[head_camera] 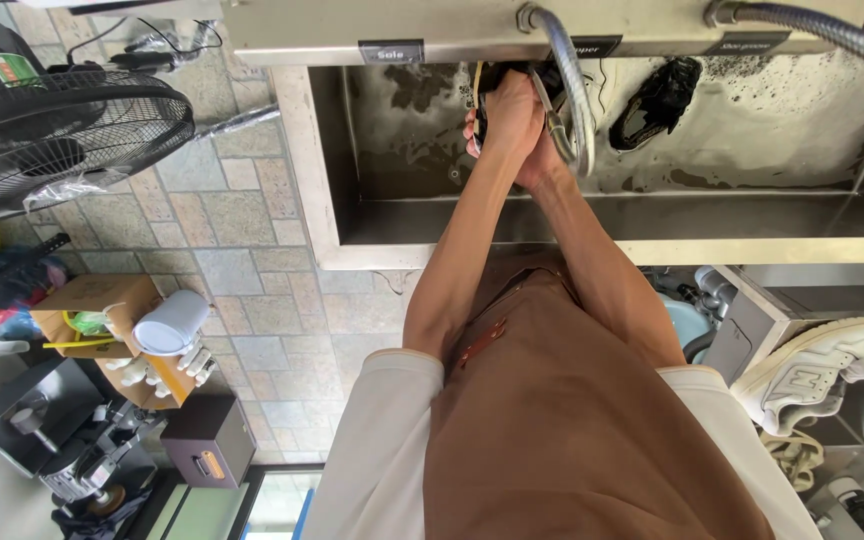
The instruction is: Washing shoes in a specialized shoe-washing sink.
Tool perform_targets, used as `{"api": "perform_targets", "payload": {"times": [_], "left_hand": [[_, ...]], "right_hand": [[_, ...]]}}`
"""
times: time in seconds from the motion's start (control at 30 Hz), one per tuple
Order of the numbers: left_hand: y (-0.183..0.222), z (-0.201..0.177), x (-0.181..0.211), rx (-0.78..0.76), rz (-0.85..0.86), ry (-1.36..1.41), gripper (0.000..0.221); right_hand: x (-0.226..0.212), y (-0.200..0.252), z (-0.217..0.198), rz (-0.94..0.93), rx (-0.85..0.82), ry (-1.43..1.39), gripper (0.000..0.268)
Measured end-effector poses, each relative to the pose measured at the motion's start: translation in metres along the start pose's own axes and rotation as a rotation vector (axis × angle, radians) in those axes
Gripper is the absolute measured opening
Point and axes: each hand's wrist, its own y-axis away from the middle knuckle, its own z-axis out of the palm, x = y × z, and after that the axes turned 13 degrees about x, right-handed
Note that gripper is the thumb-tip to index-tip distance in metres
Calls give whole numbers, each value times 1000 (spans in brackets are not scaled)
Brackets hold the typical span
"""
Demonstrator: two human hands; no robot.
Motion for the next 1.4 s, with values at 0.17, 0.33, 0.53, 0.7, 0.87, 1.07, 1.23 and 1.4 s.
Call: {"api": "perform_targets", "payload": {"times": [0.17, 0.33, 0.53, 0.7, 0.87, 1.07, 1.23, 1.4], "left_hand": [[112, 96, 17, -88, -31, -89, 7], [132, 106, 42, -205, -81, -226, 13], [141, 99, 45, -314, -204, -295, 25], [120, 37, 50, -337, -346, -506, 25], [256, 101, 81, -350, -253, -621, 42], [276, 60, 162, -475, 29, -1252, 52], [236, 61, 158, -312, 319, -1348, 78], [187, 59, 107, -436, -280, -866, 80]], "right_hand": [[-8, -14, 13, -10, -99, 14, 74], [-25, -15, -11, -77, -194, 172, 76], [-40, -1, -45, -486, 293, 532, 91], [-44, 6, -93, -320, 90, 439, 82], [-29, 6, -151, -379, 319, 461, 51], [-1, 70, -61, -148, 213, 208, 77], [17, 67, -120, -158, 44, 233, 74], [22, 91, -57, -49, 214, 235, 80]]}}
